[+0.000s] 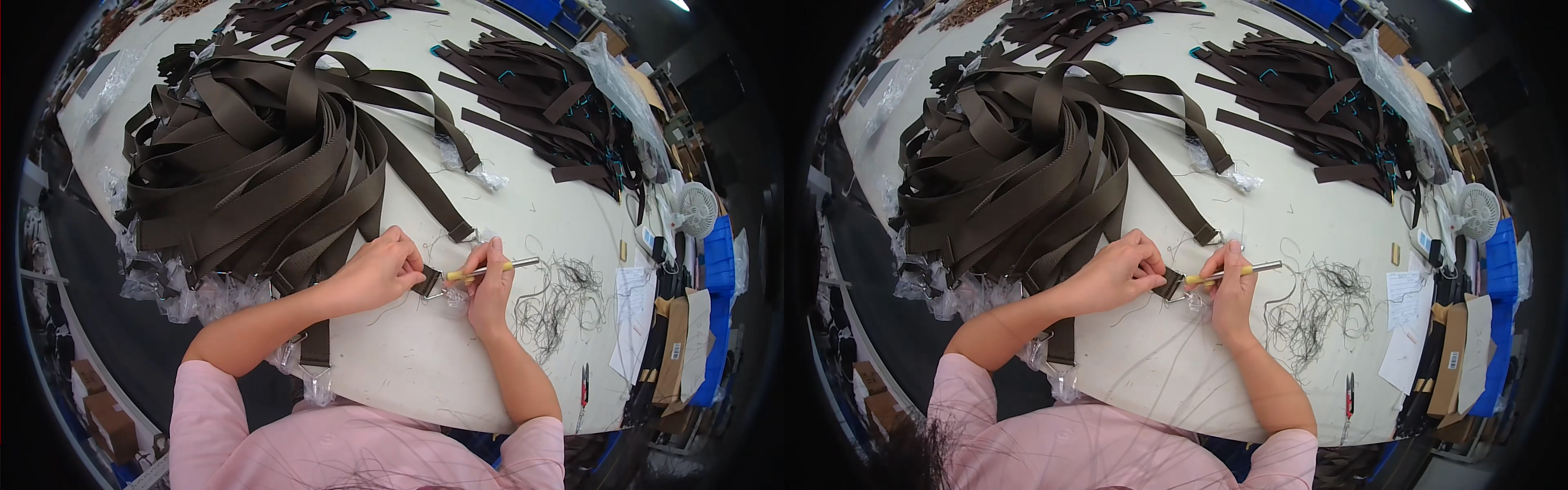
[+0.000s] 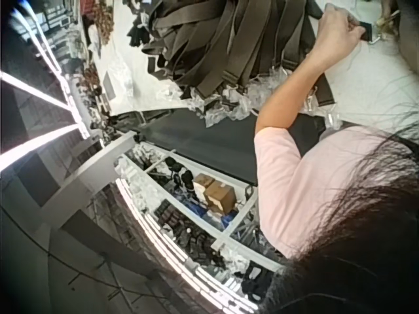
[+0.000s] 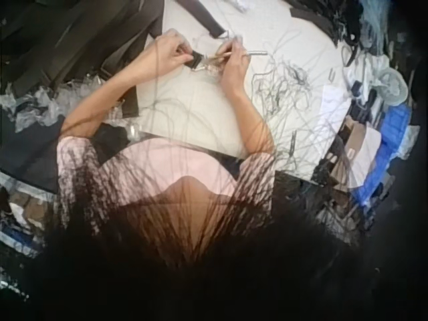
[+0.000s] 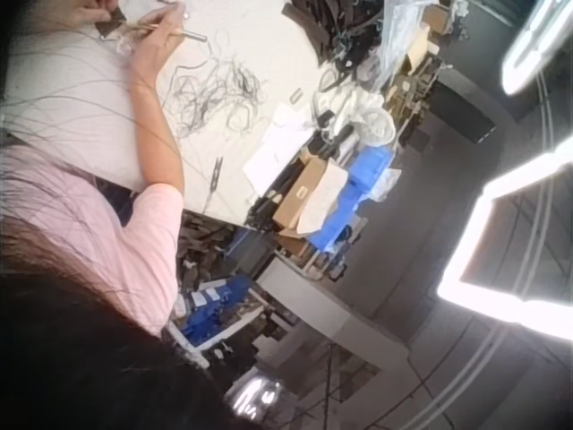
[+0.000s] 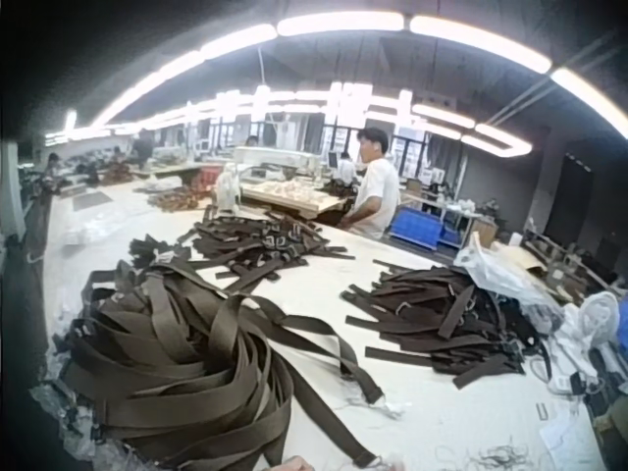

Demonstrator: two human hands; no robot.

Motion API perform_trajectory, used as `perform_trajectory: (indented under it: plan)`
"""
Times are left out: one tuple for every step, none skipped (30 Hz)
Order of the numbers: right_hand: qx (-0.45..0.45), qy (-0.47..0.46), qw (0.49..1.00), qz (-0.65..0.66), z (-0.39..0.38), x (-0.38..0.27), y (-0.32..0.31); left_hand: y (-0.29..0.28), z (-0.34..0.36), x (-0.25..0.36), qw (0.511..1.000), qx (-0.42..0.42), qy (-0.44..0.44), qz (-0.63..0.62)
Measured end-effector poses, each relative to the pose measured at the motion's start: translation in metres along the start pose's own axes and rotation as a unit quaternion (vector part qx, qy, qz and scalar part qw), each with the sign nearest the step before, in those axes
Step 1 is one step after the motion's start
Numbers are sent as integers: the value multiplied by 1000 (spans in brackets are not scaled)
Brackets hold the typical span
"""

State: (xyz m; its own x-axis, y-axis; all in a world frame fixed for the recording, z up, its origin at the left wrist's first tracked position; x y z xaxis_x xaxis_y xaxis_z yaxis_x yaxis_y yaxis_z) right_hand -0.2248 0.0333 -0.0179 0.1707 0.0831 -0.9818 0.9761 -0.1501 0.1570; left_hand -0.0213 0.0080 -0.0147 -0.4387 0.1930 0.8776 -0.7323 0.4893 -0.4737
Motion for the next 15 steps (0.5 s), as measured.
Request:
perform_trajectory:
  plan:
    - [8, -8, 1000, -6, 4, -3, 0, 1, 1, 2, 1000, -3, -9, 8]
    - [15, -16, 1000, -13, 5, -5, 0, 2, 1, 3, 1000, -5, -19, 15]
    - [14, -19, 999, -35, 5, -5, -1, 3, 1, 4, 999, -7, -28, 21]
    - [13, -22, 998, -58, 4, -4, -1, 4, 2, 5, 999, -5, -25, 35]
    - [11, -23, 996, -80, 3, -4, -1, 4, 3, 6, 999, -3, -23, 48]
    - [4, -22, 997, -69, 1, -3, 1, 5, 3, 7, 998, -1, -21, 62]
    - [-2, -21, 998, -58, -1, -3, 4, 8, 4, 6, 997, 13, -6, 77]
    - [-10, -18, 999, -48, -3, -2, 5, 12, 3, 4, 995, 27, 7, 92]
    - [-17, -17, 998, -50, -4, -1, 5, 14, 3, 3, 993, 41, 21, 106]
    - [-24, -16, 998, -52, -4, 1, 4, 15, 3, 2, 993, 47, 24, 101]
    - [-30, -15, 998, -53, -5, 2, 4, 16, 2, 2, 993, 54, 27, 97]
    - [-27, -14, 998, -56, -5, 2, 4, 16, 2, 2, 993, 60, 30, 94]
    - [-24, -13, 998, -59, -5, 1, 5, 16, 2, 2, 994, 60, 30, 89]
    - [-20, -11, 998, -61, -6, 0, 5, 16, 2, 2, 994, 60, 30, 84]
    - [-22, -13, 998, -61, -5, 1, 4, 16, 2, 2, 995, 60, 30, 79]
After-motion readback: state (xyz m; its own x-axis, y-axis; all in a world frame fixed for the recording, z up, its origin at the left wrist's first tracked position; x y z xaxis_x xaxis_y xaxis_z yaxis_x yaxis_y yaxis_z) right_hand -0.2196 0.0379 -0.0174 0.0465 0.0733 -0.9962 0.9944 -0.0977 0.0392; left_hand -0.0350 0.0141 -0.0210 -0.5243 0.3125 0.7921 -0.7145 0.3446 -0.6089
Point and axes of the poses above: each hand's wrist, its own z-axis towards the middle knuckle, its own y-axis out of the palm, x = y × z, the point moved 1 cm from there along z, towards the middle knuckle, and after that the axes turned 2 degrees about z, right-handed, at the moved point
